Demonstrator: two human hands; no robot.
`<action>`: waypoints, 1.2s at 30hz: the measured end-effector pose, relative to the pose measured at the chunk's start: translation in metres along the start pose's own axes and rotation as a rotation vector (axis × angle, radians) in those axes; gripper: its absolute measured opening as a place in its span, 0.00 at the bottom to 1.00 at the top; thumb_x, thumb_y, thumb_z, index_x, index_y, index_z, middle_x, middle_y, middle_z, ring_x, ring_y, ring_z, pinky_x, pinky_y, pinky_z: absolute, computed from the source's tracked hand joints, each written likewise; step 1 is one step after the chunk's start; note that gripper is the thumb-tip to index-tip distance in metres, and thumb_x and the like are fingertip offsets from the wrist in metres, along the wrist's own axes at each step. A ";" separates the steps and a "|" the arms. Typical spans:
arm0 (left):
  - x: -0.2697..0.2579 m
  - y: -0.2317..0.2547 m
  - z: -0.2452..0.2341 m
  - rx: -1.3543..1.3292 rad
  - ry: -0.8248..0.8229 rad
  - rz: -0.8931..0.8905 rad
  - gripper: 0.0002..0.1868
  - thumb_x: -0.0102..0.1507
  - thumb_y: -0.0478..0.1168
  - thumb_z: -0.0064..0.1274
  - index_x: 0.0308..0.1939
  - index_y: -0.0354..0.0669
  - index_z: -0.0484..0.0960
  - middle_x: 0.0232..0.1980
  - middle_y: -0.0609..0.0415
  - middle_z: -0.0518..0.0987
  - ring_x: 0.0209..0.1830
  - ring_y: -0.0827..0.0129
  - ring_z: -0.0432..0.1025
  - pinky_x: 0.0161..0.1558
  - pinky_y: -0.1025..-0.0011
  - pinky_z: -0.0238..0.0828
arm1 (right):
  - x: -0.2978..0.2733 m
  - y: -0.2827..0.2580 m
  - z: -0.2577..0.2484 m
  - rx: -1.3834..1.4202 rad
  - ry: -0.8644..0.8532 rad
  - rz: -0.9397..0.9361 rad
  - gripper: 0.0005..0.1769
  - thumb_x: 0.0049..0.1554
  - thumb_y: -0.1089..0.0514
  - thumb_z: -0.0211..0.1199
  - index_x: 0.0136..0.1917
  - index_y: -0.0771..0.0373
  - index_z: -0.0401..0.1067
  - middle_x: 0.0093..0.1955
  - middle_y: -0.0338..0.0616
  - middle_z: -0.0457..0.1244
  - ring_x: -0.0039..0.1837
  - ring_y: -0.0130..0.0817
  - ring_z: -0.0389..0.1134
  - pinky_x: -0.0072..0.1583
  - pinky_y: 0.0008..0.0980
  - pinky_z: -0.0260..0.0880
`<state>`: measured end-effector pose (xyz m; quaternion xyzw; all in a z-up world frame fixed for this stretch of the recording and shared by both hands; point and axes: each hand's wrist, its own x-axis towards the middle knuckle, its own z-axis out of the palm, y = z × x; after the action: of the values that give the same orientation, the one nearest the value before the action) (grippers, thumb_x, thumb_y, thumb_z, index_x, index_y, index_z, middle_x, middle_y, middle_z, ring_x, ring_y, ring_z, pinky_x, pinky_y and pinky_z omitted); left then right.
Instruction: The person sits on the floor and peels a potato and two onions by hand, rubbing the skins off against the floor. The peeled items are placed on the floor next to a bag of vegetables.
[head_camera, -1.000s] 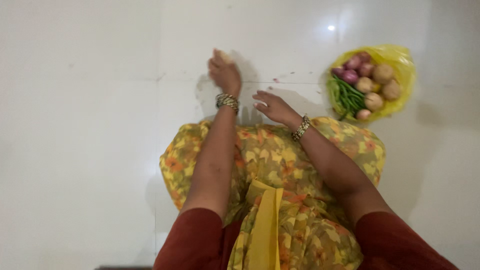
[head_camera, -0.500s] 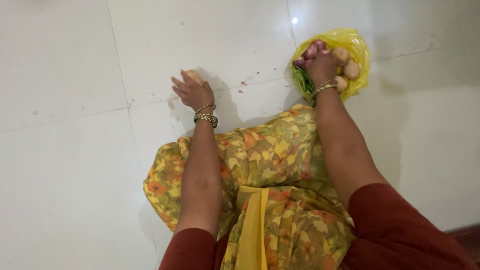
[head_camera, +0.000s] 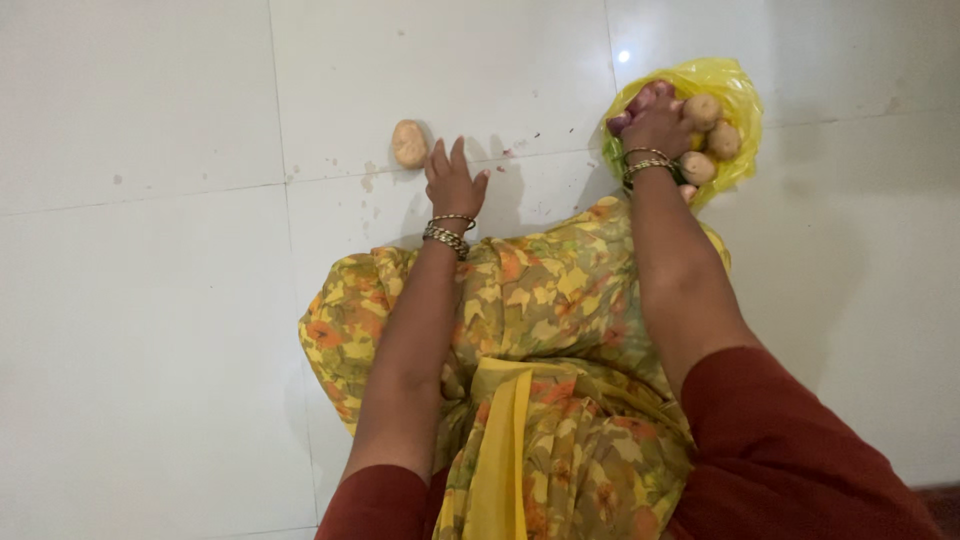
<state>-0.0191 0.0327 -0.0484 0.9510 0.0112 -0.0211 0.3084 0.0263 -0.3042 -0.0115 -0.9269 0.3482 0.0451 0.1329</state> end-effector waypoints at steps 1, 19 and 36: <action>0.002 -0.005 0.001 -0.055 0.005 -0.028 0.41 0.61 0.50 0.63 0.74 0.49 0.61 0.77 0.38 0.53 0.76 0.39 0.48 0.68 0.45 0.56 | -0.006 -0.002 -0.010 0.067 -0.020 0.052 0.39 0.55 0.45 0.70 0.73 0.48 0.56 0.70 0.52 0.55 0.72 0.51 0.55 0.65 0.51 0.63; 0.037 0.034 -0.001 -1.837 -0.130 -0.439 0.24 0.75 0.46 0.42 0.73 0.43 0.65 0.57 0.48 0.71 0.53 0.62 0.66 0.53 0.63 0.69 | -0.184 -0.118 -0.018 0.572 -0.072 -1.201 0.32 0.65 0.63 0.59 0.81 0.59 0.56 0.82 0.49 0.54 0.84 0.51 0.50 0.81 0.44 0.54; 0.013 0.082 -0.001 -1.696 -0.548 -0.093 0.26 0.67 0.40 0.47 0.69 0.43 0.62 0.61 0.53 0.68 0.61 0.69 0.66 0.64 0.67 0.65 | -0.088 -0.107 0.013 1.056 -0.181 -0.653 0.47 0.70 0.28 0.26 0.86 0.66 0.37 0.90 0.54 0.34 0.90 0.43 0.32 0.85 0.42 0.32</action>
<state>-0.0033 -0.0334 0.0000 0.3633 -0.0125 -0.2447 0.8989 0.0308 -0.1673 0.0141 -0.7874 0.0100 -0.0976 0.6086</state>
